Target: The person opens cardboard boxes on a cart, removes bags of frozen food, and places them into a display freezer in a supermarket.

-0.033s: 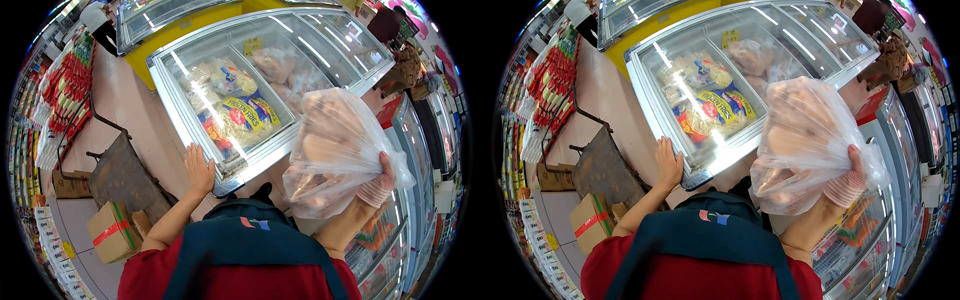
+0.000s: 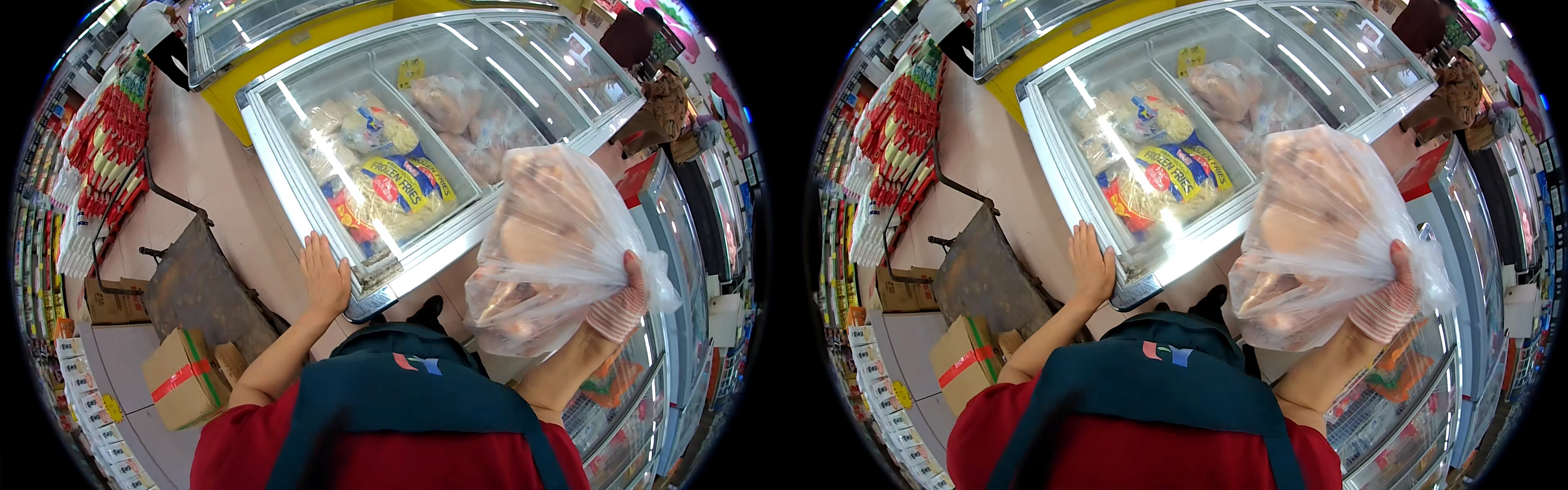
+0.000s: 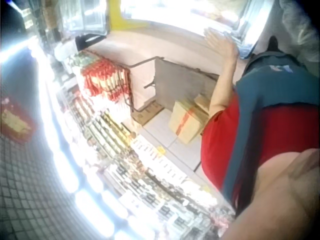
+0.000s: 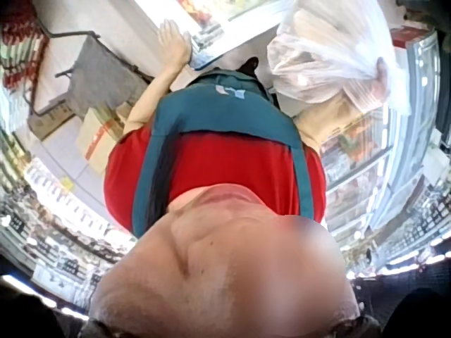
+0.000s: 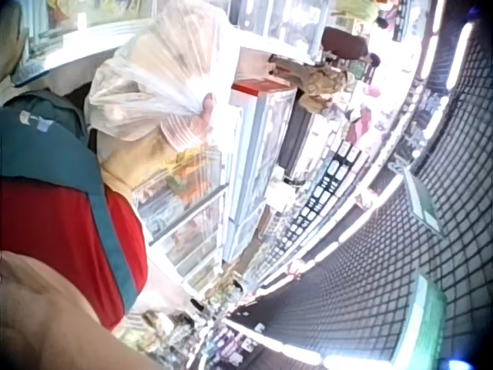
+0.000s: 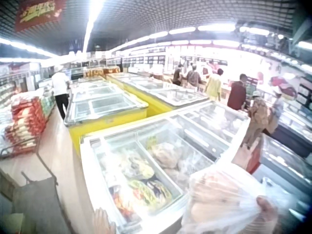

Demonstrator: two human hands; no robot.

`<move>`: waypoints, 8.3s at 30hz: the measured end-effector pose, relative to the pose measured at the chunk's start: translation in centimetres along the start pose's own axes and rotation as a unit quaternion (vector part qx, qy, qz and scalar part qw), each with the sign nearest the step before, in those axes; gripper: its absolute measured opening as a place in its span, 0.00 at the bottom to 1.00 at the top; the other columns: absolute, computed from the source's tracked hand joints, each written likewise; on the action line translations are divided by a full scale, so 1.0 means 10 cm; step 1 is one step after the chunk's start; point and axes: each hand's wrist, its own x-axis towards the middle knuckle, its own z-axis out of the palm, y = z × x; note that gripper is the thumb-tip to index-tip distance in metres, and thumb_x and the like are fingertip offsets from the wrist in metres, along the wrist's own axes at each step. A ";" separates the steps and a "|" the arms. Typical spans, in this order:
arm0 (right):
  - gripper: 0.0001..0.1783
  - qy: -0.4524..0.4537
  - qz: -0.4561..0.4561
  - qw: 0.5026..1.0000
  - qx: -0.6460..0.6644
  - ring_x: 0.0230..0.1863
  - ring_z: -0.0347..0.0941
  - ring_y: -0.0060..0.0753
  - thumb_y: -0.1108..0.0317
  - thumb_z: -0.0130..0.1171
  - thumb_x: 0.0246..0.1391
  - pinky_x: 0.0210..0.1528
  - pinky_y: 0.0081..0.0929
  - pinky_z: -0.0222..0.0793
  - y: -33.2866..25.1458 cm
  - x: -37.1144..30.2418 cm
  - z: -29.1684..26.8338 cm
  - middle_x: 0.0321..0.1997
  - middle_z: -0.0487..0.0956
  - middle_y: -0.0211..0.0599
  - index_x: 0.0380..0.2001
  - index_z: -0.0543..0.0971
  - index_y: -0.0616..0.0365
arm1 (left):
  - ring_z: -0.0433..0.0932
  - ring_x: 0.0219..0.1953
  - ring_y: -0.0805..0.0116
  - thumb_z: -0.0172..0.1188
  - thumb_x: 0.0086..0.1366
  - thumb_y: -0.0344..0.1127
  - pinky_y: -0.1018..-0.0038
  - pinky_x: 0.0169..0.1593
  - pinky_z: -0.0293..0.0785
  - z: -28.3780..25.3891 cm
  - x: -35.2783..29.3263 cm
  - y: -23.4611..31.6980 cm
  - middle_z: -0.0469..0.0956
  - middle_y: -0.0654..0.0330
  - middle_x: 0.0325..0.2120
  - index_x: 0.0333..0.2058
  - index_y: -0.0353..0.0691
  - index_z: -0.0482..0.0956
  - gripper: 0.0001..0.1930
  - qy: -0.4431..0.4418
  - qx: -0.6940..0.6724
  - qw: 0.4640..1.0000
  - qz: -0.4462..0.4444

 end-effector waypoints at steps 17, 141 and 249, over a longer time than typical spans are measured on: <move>0.26 0.126 0.041 0.990 -0.048 0.51 0.71 0.49 0.63 0.59 0.49 0.57 0.46 0.65 -0.50 0.54 -0.72 0.51 0.75 0.50 0.49 0.73 0.68 | 0.36 0.66 0.26 0.57 0.57 0.36 0.45 0.66 0.34 0.45 0.66 0.73 0.39 0.21 0.60 0.58 0.28 0.59 0.32 0.100 -0.166 0.979 -0.064; 0.53 -0.531 -0.306 0.490 -0.620 0.61 0.64 0.52 0.46 0.71 0.38 0.60 0.42 0.63 3.16 -2.31 1.73 0.63 0.63 0.52 0.65 0.59 0.56 | 0.50 0.66 0.44 0.64 0.53 0.43 0.52 0.64 0.52 0.40 -4.20 -0.87 0.55 0.46 0.62 0.61 0.39 0.55 0.40 0.074 0.005 0.577 -0.813; 0.32 -0.085 0.502 0.732 -0.454 0.52 0.69 0.50 0.49 0.54 0.56 0.45 0.44 0.74 2.77 -9.86 -3.75 0.60 0.67 0.44 0.58 0.64 0.54 | 0.79 0.42 0.53 0.56 0.60 0.44 0.63 0.46 0.74 -2.91 -10.87 -5.51 0.81 0.52 0.37 0.38 0.40 0.79 0.15 -0.172 -0.204 0.887 -0.376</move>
